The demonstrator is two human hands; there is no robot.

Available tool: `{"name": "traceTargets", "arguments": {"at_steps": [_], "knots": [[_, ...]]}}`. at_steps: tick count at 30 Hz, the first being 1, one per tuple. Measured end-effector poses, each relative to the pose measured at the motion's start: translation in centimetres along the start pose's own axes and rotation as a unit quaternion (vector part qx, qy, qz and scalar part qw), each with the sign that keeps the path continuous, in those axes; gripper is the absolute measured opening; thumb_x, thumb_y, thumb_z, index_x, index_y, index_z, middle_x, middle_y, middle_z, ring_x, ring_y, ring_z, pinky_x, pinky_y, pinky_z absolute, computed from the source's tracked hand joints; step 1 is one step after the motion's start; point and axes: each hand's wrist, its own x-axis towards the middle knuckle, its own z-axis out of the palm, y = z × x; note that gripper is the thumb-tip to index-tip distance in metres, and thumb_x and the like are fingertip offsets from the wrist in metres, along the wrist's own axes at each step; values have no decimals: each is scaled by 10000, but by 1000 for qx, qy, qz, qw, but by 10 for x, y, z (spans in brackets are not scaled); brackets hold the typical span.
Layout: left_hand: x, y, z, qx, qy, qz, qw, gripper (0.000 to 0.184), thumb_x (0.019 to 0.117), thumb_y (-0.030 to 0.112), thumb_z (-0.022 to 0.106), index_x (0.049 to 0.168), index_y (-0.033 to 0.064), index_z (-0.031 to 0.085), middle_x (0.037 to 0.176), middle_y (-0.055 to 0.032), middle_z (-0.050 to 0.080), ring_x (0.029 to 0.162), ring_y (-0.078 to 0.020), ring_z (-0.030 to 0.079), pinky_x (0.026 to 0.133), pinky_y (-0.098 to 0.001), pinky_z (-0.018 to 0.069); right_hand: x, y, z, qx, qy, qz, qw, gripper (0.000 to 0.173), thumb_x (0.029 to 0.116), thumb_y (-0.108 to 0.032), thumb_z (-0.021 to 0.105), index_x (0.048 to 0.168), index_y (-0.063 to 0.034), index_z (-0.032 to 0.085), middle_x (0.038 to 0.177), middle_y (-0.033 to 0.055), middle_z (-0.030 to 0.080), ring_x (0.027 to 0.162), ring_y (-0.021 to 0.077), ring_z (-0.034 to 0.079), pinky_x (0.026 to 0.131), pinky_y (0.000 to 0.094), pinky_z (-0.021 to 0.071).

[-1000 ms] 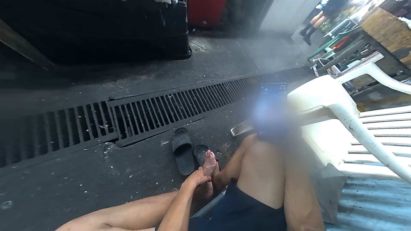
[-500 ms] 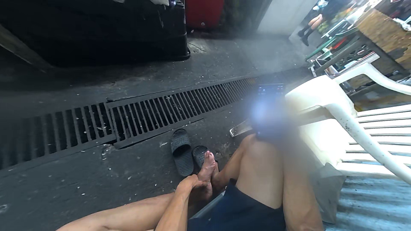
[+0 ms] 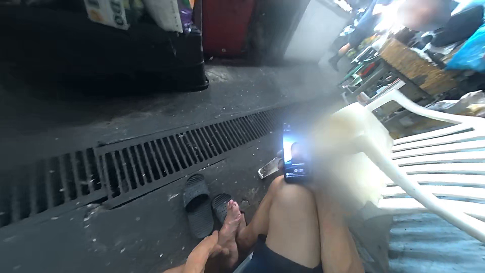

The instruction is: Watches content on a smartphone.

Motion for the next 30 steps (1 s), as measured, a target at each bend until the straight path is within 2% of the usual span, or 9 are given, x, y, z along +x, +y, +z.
{"name": "traceTargets", "arguments": {"at_steps": [1,2,3,5,8,10,13,16,30], "knots": [[14,1,4,-28,-95,-108,989,962,763,546,824,1377,-121,503,1259,-357,608,1183,-497,608,991,-645,484,0,0,2,3,11,4,1000,801,900,-681,604,1358,-27,556,1286,236,650,1078,324,687,928,456,569],[30,-13,26,-37,-86,-167,982,980,712,530,842,1402,-80,508,1291,-325,618,1224,-483,598,1030,-657,461,0,0,3,3,14,6,1000,832,891,-686,616,1367,-8,529,1281,248,642,1074,328,684,925,458,568],[41,-27,46,-41,-53,-191,979,971,664,515,858,1376,-66,542,1263,-305,644,1203,-470,616,1020,-658,466,0,-1,5,-2,20,7,1000,862,881,-696,622,1372,3,510,1273,252,643,1066,325,688,919,456,573],[52,-39,62,-49,-33,-187,981,901,708,478,854,1328,-111,571,1248,-315,647,1200,-461,618,1034,-629,459,2,-2,8,-11,25,3,1000,893,874,-702,626,1377,22,485,1264,257,645,1051,323,693,911,453,577],[67,-49,62,-18,-103,-200,974,931,744,610,798,1343,-69,582,1310,-301,625,1250,-445,595,1040,-633,455,4,0,11,-16,18,-8,1000,848,893,-687,612,1377,-1,494,1274,248,649,1051,322,697,916,454,579],[49,-21,41,11,-101,-231,968,921,804,663,733,1408,-5,543,1349,-260,619,1262,-423,600,1026,-627,483,6,4,8,-11,3,-5,1000,802,914,-681,586,1391,-41,509,1293,240,643,1062,329,690,923,470,569],[23,37,8,50,-44,-262,963,855,843,592,744,1450,40,504,1337,-249,631,1237,-430,619,1002,-631,502,6,7,12,-15,6,-4,1000,794,912,-687,584,1381,-48,517,1281,240,651,1053,333,694,914,474,571],[31,61,-12,82,-51,-272,958,830,881,620,699,1496,115,460,1332,-192,651,1233,-382,633,991,-584,518,4,6,12,-10,2,1,1000,787,913,-678,591,1390,-57,510,1284,232,650,1048,328,695,909,470,573],[65,-20,16,28,-44,-246,968,1044,763,784,680,1520,109,430,1315,-202,659,1219,-386,641,992,-598,524,7,4,7,-1,17,21,1000,777,910,-669,607,1392,-65,522,1283,250,644,1041,340,694,910,478,575]]}}
